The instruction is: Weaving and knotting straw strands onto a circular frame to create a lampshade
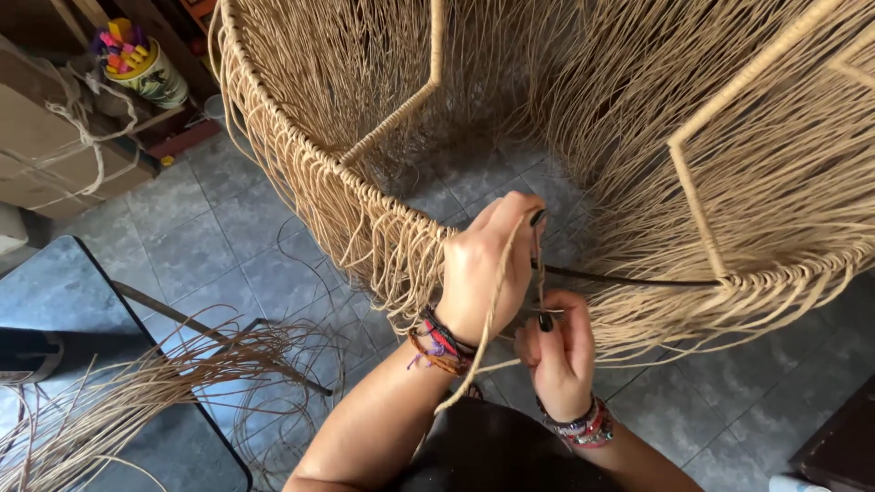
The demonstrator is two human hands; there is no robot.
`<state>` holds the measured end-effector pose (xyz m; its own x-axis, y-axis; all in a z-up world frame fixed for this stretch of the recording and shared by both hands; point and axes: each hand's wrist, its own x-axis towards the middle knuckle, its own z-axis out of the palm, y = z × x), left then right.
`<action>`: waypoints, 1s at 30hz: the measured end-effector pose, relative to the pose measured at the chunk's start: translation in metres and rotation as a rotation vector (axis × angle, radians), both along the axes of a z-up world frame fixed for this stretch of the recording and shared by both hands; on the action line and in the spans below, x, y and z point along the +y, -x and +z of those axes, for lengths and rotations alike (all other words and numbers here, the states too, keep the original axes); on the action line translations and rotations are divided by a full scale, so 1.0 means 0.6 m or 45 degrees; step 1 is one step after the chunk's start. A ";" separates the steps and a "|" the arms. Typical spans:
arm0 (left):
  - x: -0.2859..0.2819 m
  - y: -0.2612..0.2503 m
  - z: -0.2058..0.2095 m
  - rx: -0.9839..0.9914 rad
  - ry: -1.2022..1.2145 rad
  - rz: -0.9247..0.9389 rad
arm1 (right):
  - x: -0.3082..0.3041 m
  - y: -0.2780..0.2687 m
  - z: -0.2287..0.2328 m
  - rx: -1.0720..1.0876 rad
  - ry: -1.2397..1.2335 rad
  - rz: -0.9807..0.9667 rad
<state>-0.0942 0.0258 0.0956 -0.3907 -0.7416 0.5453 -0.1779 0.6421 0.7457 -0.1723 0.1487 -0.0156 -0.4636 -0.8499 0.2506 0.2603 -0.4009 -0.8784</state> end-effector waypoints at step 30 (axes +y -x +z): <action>0.021 -0.065 -0.130 0.339 0.425 -0.308 | 0.004 0.053 -0.046 0.715 -0.269 0.091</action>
<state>-0.0552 0.0386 0.0175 -0.3448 -0.4149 0.8420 0.1744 0.8531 0.4918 -0.2040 0.1509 -0.0430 -0.2489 -0.9323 0.2625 -0.2467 -0.2011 -0.9480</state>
